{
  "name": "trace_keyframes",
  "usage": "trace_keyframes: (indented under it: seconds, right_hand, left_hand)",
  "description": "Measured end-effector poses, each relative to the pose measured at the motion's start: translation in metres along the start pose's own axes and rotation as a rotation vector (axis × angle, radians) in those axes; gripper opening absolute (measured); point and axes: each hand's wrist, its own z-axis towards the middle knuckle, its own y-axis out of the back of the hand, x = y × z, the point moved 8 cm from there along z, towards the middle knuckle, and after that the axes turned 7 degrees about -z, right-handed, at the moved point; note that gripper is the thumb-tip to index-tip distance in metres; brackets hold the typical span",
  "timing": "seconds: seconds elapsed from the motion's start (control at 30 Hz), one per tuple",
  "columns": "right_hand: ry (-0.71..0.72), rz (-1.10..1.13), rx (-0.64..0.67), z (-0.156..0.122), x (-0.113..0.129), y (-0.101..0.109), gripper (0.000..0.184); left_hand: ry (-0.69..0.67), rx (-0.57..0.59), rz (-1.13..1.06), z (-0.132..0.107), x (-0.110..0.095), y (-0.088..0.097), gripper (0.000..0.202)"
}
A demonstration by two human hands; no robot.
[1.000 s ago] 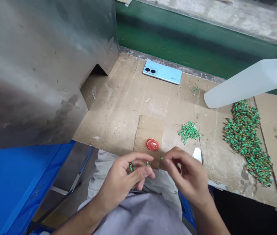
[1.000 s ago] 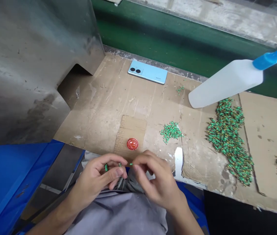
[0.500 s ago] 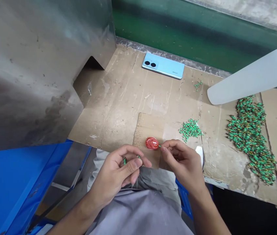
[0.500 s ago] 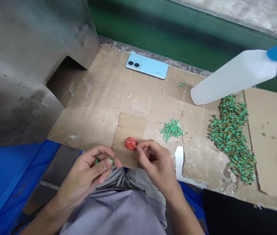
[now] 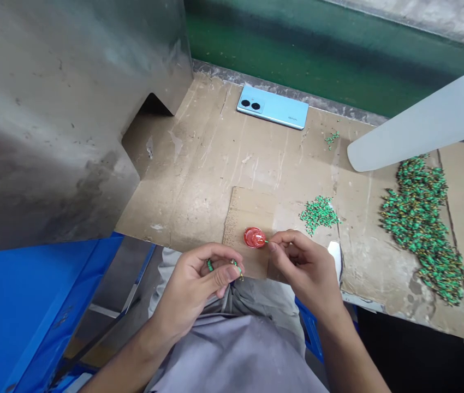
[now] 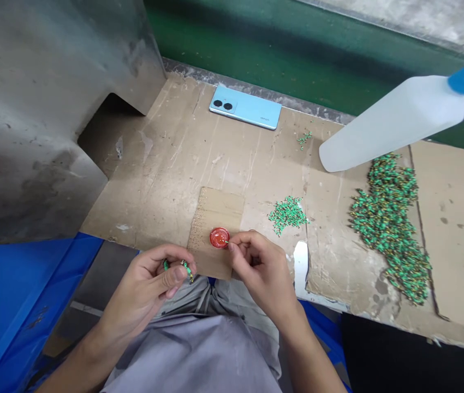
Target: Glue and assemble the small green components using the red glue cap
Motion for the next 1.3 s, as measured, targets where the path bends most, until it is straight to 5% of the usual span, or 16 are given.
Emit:
trace_keyframes:
  seconds: [0.4, 0.67, 0.83, 1.03, 1.3]
  right_hand:
    - [0.072, -0.113, -0.02, 0.0, 0.003, 0.002, 0.015]
    - [0.274, -0.442, -0.061, -0.011, 0.02, 0.017, 0.012]
    - [0.404, -0.565, -0.013, -0.027, 0.029, 0.003, 0.013]
    - [0.548, -0.595, -0.073, -0.041, 0.047, -0.035, 0.019]
    - [0.564, -0.804, -0.14, -0.031, 0.052, -0.058, 0.035]
  left_hand:
    - [-0.019, -0.028, 0.062, -0.002, 0.004, 0.004, 0.04]
    - [-0.221, -0.095, 0.382, -0.007, -0.018, 0.003, 0.006]
    - [-0.296, -0.157, 0.533, -0.01, -0.028, 0.008, 0.005]
    - [-0.297, -0.27, 0.566, -0.017, -0.033, 0.053, 0.021]
    - [-0.211, -0.176, 0.307, -0.022, -0.019, 0.067, 0.028]
